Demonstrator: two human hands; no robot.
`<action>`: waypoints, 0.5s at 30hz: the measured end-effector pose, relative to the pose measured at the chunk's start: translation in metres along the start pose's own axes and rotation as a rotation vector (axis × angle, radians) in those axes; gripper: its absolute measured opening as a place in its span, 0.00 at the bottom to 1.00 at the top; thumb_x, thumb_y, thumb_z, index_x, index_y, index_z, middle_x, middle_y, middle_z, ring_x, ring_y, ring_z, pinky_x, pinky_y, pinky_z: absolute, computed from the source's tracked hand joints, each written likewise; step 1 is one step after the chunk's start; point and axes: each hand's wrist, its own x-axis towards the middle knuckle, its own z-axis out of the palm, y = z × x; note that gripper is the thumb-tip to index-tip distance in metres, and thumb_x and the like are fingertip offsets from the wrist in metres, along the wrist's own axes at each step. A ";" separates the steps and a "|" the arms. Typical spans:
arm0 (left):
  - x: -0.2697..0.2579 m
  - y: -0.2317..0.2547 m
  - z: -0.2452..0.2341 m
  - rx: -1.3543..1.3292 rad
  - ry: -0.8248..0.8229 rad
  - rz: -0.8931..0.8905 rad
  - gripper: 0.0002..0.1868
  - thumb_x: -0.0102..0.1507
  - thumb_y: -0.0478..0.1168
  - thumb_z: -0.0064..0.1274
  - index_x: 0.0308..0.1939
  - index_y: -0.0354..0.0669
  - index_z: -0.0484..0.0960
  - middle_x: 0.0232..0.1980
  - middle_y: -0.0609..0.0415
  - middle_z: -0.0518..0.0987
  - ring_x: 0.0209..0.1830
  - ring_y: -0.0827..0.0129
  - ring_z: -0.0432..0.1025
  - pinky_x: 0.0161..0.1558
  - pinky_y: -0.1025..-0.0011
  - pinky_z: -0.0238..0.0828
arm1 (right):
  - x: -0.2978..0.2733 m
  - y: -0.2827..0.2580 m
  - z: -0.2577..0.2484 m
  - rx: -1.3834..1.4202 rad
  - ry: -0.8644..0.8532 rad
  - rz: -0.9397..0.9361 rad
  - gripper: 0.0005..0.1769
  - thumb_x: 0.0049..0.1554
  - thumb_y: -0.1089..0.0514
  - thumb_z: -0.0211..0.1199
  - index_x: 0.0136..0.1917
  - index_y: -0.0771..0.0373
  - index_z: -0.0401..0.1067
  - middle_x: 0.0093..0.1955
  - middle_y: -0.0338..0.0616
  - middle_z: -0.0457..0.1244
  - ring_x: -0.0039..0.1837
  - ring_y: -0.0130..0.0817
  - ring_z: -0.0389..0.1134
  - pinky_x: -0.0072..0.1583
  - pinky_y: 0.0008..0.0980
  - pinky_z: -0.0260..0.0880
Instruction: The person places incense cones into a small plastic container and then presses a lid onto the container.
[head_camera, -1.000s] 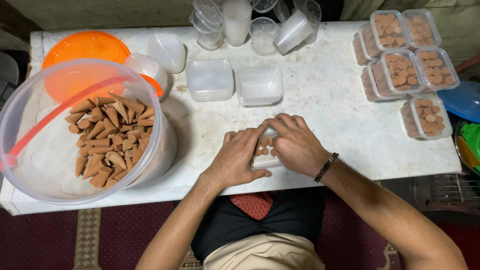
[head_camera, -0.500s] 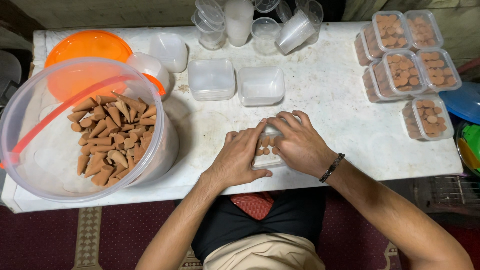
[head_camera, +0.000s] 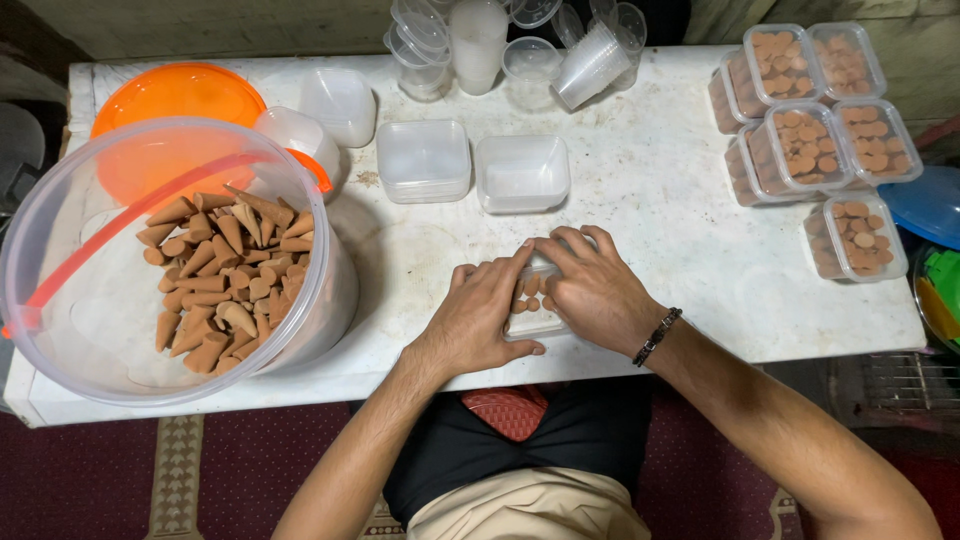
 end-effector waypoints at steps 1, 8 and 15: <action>0.000 0.000 0.000 0.000 0.000 0.001 0.64 0.51 0.49 0.71 0.80 0.34 0.44 0.59 0.41 0.73 0.62 0.50 0.67 0.68 0.47 0.47 | 0.000 0.001 0.001 0.000 0.000 0.001 0.10 0.57 0.54 0.64 0.44 0.62 0.80 0.69 0.47 0.57 0.76 0.49 0.52 0.73 0.60 0.48; -0.001 -0.004 0.003 -0.003 0.002 0.006 0.64 0.51 0.49 0.71 0.80 0.35 0.44 0.63 0.40 0.71 0.65 0.49 0.66 0.68 0.47 0.46 | 0.001 0.001 0.004 0.016 0.023 -0.006 0.10 0.57 0.53 0.64 0.43 0.62 0.79 0.68 0.47 0.58 0.77 0.48 0.52 0.73 0.58 0.47; -0.001 -0.002 0.002 -0.011 0.004 0.001 0.64 0.51 0.48 0.71 0.80 0.35 0.45 0.62 0.40 0.72 0.64 0.49 0.66 0.68 0.47 0.46 | -0.002 0.004 -0.001 0.024 0.031 0.016 0.10 0.50 0.55 0.72 0.43 0.63 0.79 0.70 0.46 0.57 0.75 0.47 0.53 0.73 0.58 0.48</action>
